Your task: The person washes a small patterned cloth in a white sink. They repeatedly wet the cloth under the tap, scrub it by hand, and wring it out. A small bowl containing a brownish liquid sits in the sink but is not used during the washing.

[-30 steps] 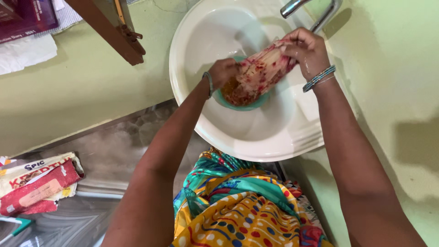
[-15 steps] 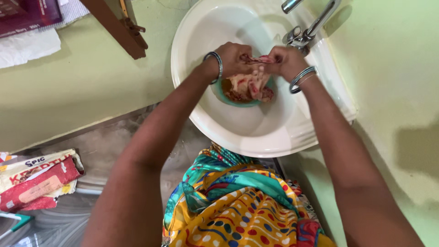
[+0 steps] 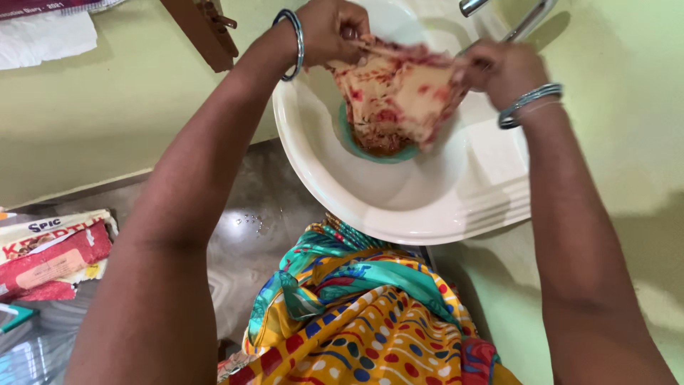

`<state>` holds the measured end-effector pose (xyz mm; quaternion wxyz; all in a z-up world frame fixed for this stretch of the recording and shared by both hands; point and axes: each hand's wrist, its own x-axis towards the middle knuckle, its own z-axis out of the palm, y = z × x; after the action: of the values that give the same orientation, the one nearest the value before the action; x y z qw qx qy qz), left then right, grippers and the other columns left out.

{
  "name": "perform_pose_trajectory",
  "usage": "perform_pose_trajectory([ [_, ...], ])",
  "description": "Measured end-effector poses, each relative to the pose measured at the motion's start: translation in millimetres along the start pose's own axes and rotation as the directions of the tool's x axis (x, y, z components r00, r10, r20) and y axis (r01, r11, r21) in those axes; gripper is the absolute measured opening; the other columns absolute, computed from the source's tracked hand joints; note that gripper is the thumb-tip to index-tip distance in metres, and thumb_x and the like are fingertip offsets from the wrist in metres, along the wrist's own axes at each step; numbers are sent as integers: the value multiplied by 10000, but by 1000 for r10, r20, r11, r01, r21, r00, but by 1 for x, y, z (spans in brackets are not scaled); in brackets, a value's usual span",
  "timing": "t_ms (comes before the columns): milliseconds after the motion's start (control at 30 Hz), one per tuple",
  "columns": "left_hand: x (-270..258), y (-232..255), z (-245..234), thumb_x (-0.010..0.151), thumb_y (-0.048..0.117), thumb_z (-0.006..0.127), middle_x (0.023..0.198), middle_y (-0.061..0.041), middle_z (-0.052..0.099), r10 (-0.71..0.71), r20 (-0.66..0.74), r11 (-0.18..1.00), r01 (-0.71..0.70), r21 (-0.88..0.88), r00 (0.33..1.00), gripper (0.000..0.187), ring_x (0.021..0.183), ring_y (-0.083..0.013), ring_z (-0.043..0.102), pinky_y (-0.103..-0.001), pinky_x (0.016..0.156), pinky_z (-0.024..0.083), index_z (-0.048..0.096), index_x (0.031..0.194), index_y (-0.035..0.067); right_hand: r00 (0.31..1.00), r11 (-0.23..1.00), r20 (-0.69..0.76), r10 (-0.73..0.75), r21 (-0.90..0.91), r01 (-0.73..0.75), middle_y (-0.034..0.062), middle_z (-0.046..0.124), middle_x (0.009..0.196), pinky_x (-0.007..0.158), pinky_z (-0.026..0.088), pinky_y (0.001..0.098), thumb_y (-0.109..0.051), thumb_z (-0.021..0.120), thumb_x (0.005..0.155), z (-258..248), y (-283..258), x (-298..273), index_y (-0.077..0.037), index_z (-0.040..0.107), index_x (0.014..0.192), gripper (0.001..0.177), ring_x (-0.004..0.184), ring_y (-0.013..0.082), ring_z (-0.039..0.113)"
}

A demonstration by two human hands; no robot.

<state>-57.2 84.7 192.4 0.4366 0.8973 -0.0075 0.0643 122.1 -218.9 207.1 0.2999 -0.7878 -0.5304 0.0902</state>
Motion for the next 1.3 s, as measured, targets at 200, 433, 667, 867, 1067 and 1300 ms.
perform_pose_trajectory([
  [200,9,-11,9,890,337,852,820,1,688,-240,-183,961,206,-186,953,329,687,-113,704,-311,554,612,688,983,67,977,930,-39,209,318,-187,61,726,920,536,490,284,-72,677,1069,-4,-11,0,-30,626,1120,84,742,165,704],
  [433,23,-116,176,804,162,757,899,-153,698,-169,-208,982,184,53,963,57,839,-310,716,-398,767,581,767,801,107,976,969,54,211,-140,-202,163,755,999,786,560,441,-110,709,896,149,72,6,-69,719,969,85,903,343,705],
  [667,28,-144,280,1013,204,497,1465,-144,417,-544,-81,753,528,391,835,317,1385,-398,406,-557,1125,377,600,1304,133,735,831,422,531,-427,-355,260,654,1223,935,522,462,-205,564,946,256,117,14,-55,360,1512,620,1087,403,661],
  [867,35,-157,279,974,219,489,1427,-142,437,-542,26,758,475,447,840,394,1413,-344,377,-544,1188,302,529,1358,144,685,787,452,571,-538,-301,242,649,1303,1010,511,455,-192,517,982,298,173,31,-24,643,1293,375,1186,389,641],
  [1067,39,-164,281,940,149,483,1470,-129,396,-535,39,791,484,374,844,503,1402,-365,356,-550,1143,307,470,1443,170,707,802,423,567,-479,-357,245,666,1288,1018,520,450,-173,482,1010,307,180,30,-42,680,1275,356,1172,380,666],
  [1300,34,-124,219,1052,309,524,1395,-106,655,-482,41,852,458,254,875,307,1297,-334,613,-454,1116,495,759,1189,167,833,866,245,496,-204,-456,248,684,1140,893,516,469,-148,611,901,226,110,16,-80,505,1427,541,1034,403,662],
])
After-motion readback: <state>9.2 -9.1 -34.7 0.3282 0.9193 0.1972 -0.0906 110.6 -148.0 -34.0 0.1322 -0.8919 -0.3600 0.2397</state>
